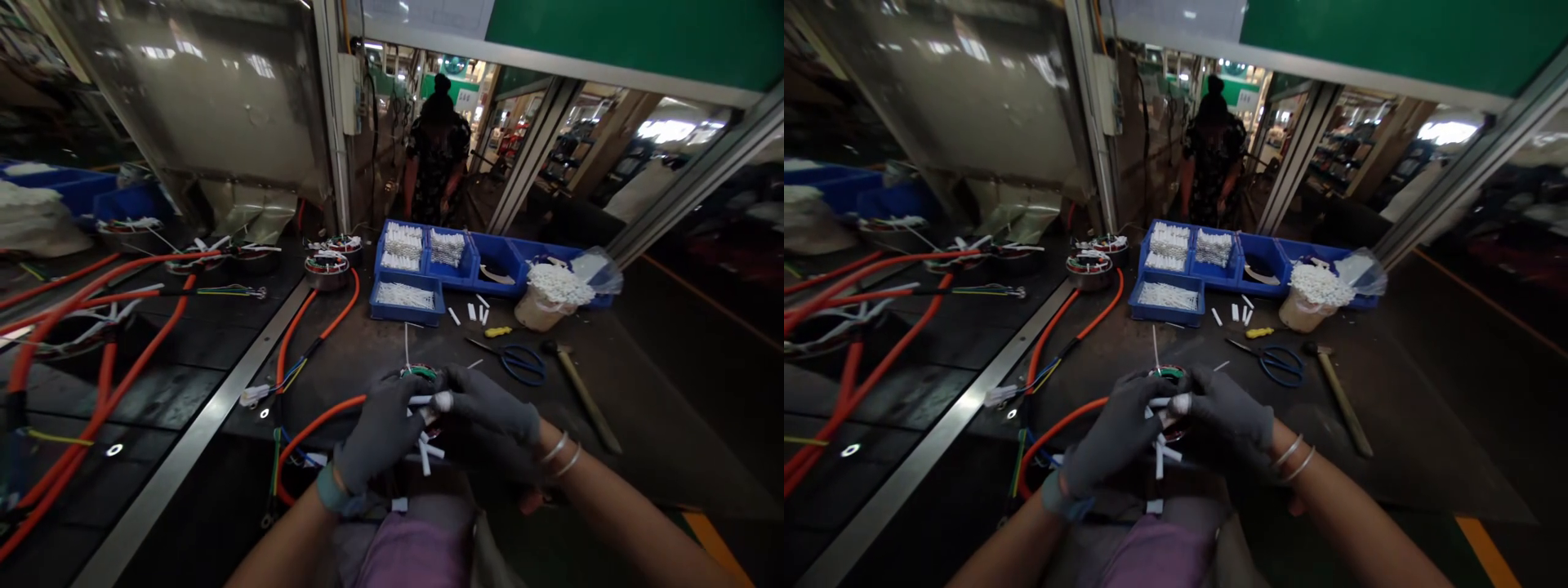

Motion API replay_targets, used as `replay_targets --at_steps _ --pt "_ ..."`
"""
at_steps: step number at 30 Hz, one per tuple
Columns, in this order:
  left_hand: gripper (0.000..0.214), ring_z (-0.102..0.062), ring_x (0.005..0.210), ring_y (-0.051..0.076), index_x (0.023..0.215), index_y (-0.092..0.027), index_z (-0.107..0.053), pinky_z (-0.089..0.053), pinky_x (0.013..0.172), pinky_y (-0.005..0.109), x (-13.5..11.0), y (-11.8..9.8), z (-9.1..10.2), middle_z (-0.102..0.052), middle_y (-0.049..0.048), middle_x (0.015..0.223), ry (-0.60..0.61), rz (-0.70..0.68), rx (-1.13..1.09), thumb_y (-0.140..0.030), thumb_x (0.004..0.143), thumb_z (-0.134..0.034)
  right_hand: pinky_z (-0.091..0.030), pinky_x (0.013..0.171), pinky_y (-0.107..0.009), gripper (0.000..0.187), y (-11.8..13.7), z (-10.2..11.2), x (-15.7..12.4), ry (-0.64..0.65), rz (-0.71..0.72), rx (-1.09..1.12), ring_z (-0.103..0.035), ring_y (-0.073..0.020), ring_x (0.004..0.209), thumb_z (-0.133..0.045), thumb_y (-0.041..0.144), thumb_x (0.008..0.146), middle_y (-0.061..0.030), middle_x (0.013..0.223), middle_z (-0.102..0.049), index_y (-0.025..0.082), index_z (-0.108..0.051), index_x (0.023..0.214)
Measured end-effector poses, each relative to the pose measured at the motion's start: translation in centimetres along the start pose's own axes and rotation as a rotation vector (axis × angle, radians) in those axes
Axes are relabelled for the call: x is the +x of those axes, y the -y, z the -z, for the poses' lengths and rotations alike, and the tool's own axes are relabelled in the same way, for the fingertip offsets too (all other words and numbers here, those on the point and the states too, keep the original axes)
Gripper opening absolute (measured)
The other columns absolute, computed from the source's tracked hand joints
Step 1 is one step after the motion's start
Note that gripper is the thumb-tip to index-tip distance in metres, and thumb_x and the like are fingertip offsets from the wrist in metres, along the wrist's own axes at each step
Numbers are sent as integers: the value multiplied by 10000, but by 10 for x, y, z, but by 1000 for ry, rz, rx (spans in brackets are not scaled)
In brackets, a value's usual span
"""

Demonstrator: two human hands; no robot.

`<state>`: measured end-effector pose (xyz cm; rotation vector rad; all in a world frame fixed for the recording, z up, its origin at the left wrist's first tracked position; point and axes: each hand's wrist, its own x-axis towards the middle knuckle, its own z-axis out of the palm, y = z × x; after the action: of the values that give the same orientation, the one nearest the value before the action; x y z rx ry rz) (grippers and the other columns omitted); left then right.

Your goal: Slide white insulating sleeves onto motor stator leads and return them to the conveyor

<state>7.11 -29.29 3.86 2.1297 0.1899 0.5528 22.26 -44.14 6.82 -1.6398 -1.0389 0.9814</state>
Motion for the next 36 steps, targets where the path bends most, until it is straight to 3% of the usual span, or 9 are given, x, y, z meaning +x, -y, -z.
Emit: replay_targets --at_steps 4,7,9,12,15,22,29,31,36 --pt "294 -709 934 214 1154 -234 -757 -555 810 292 8 -6 25 -772 26 1075 373 6 -289 -308 871 -790 -530 717 -343 301 -8 -7 -5 -99 47 -133 -643 -244 826 -759 502 858 -27 858 -711 232 -629 893" --pt "196 -683 819 191 975 -188 -778 -522 717 253 11 -8 27 -751 31 928 348 69 -308 -371 911 -754 -515 693 -338 277 -21 -16 -7 -176 45 -138 -639 -249 810 -731 503 877 -21 827 -708 242 -642 885" --pt "327 -663 776 181 887 -160 -759 -505 688 244 11 -9 25 -726 43 863 332 100 -315 -467 972 -686 -508 690 -326 288 -28 -19 -7 -214 46 -107 -639 -241 804 -704 509 899 -27 830 -715 229 -644 866" --pt "443 -666 797 188 925 -148 -756 -511 710 249 10 -10 23 -731 59 880 365 112 -338 -552 1018 -599 -508 712 -307 346 -33 -21 -8 -183 52 -30 -651 -230 833 -678 535 914 -47 898 -739 190 -658 911" --pt "432 -671 885 212 991 -159 -786 -524 813 278 11 -11 25 -758 75 964 344 26 -270 -538 1021 -581 -499 726 -298 352 -34 -21 -10 -163 81 -17 -661 -229 859 -700 522 892 -47 945 -750 182 -668 977" --pt "422 -689 847 214 988 -167 -828 -521 767 267 18 -1 23 -771 63 910 404 -12 -206 -502 1006 -572 -405 667 -272 161 -36 -27 -11 -321 117 -283 -634 -199 784 -678 354 877 -22 844 -730 193 -671 871" --pt "330 -729 778 203 993 -192 -853 -503 729 264 19 13 12 -807 55 876 262 -3 -40 -426 992 -620 -420 680 -290 184 -33 -29 -14 -388 149 -365 -677 -206 770 -623 356 942 -25 838 -750 206 -710 881" --pt "325 -739 809 204 1085 -193 -838 -525 764 268 19 13 15 -808 52 916 312 -22 -31 -422 1005 -621 -438 691 -293 187 -36 -27 -18 -422 187 -390 -682 -208 781 -643 376 942 -28 861 -756 208 -720 915" --pt "498 -699 1228 259 1447 -221 -661 -539 1041 316 26 6 30 -707 79 1397 480 -93 -149 -354 970 -709 -517 760 -298 229 -43 -23 -25 -419 292 -375 -707 -216 865 -732 325 904 -46 1020 -771 204 -722 1098"
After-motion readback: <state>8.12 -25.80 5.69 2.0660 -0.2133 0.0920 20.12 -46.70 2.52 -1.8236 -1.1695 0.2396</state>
